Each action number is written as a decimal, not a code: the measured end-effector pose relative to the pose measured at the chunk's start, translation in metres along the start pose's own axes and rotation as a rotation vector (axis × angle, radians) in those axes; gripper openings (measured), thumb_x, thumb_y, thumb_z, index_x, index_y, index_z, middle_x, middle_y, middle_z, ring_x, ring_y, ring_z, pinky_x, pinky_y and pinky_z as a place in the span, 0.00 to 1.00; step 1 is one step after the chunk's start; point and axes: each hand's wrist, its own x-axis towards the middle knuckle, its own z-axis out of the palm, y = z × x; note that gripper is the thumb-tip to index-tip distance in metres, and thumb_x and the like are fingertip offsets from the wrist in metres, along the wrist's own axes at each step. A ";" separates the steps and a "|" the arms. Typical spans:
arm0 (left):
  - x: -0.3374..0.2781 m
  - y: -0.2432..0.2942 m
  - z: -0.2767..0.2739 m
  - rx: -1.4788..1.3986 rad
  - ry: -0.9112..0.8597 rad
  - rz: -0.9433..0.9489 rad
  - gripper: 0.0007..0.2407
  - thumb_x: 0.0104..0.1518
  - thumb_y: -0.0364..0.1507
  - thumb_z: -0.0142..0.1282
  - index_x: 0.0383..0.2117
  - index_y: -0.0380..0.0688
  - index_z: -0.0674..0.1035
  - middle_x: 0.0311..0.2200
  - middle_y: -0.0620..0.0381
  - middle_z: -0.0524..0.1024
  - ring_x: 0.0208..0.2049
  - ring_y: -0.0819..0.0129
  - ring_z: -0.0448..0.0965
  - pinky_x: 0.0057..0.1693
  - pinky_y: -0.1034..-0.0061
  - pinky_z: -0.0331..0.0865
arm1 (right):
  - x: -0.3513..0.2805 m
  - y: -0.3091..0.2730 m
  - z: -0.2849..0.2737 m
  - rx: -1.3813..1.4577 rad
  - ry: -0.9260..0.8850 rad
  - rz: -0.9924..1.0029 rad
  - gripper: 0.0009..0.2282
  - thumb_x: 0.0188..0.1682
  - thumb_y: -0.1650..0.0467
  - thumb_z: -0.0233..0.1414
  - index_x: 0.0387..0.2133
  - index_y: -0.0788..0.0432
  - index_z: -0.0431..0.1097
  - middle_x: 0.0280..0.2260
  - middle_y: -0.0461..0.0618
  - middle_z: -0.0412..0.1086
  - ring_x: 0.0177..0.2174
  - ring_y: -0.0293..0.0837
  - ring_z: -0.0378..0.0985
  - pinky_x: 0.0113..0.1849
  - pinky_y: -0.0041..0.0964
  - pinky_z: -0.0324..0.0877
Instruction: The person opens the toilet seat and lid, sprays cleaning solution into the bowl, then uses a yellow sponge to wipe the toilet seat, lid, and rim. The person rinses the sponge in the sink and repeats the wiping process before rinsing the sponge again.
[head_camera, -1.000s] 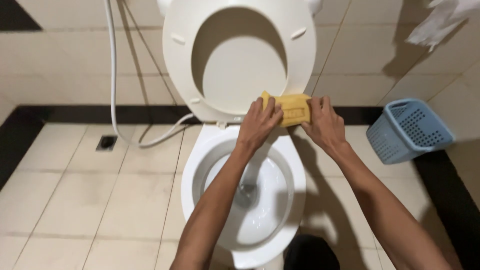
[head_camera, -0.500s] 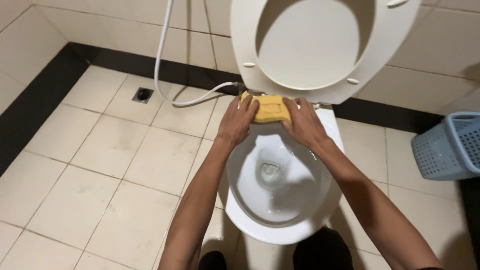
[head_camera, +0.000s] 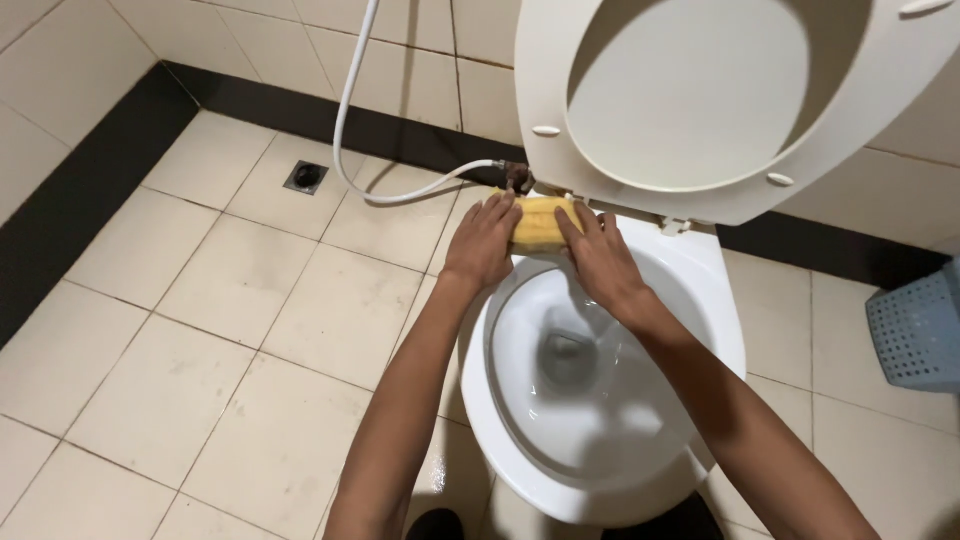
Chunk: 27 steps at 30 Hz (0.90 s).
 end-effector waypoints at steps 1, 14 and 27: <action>0.000 -0.001 0.003 0.002 0.001 -0.002 0.28 0.47 0.21 0.57 0.60 0.40 0.68 0.68 0.46 0.59 0.69 0.53 0.56 0.72 0.61 0.49 | 0.002 0.000 0.001 0.001 0.001 -0.003 0.27 0.50 0.71 0.55 0.64 0.60 0.59 0.63 0.65 0.57 0.50 0.65 0.65 0.52 0.54 0.66; -0.009 -0.004 0.015 -0.194 0.113 -0.105 0.22 0.48 0.20 0.57 0.53 0.46 0.74 0.55 0.52 0.74 0.61 0.58 0.68 0.63 0.56 0.56 | 0.000 -0.006 0.017 0.116 0.116 0.051 0.25 0.51 0.67 0.55 0.63 0.58 0.62 0.54 0.63 0.67 0.45 0.63 0.66 0.49 0.55 0.66; -0.120 0.035 -0.042 -0.136 0.050 -0.311 0.10 0.57 0.25 0.54 0.45 0.47 0.77 0.45 0.54 0.79 0.52 0.59 0.73 0.58 0.55 0.56 | -0.029 -0.066 -0.021 0.434 -0.143 0.006 0.22 0.50 0.72 0.53 0.60 0.51 0.65 0.59 0.50 0.66 0.47 0.65 0.66 0.53 0.53 0.64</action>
